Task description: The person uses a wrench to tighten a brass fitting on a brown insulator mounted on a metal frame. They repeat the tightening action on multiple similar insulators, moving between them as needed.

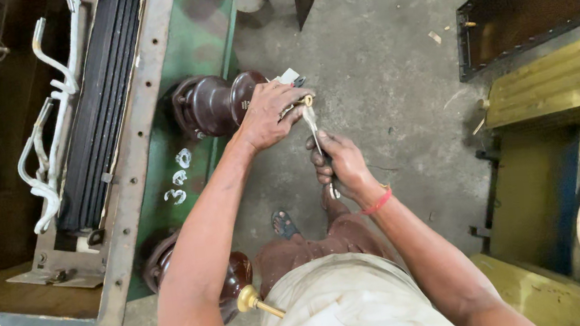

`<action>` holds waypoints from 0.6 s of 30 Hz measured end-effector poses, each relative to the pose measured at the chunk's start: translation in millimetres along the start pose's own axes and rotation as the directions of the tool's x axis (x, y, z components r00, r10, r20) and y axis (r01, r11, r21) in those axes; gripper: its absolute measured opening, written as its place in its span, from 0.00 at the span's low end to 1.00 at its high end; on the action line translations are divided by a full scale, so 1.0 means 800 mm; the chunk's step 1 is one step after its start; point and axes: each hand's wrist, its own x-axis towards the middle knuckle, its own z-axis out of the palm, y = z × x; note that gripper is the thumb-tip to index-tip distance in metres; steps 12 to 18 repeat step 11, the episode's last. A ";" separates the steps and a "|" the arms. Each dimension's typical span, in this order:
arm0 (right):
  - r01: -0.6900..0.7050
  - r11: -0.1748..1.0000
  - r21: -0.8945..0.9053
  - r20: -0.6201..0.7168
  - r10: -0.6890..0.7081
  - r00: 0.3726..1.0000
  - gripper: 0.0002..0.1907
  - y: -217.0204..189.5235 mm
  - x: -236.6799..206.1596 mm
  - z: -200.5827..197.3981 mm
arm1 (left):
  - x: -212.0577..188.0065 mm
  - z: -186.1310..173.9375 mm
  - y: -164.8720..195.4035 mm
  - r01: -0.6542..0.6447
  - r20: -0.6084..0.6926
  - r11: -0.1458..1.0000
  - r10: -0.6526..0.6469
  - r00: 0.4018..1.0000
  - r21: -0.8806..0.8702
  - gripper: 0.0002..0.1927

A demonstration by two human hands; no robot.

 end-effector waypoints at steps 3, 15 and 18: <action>0.070 0.997 0.026 -0.096 -0.067 0.993 0.16 -0.002 0.008 0.023 | 0.003 0.001 0.001 0.000 0.004 1.000 0.000 1.000 0.029 0.17; 0.134 0.991 0.009 -0.172 -0.131 0.976 0.17 0.015 0.024 0.042 | -0.005 0.010 -0.017 -0.025 -0.008 1.000 0.025 1.000 0.005 0.21; 0.134 0.991 0.009 -0.172 -0.131 0.976 0.17 0.015 0.024 0.042 | -0.005 0.010 -0.017 -0.025 -0.008 1.000 0.025 1.000 0.005 0.21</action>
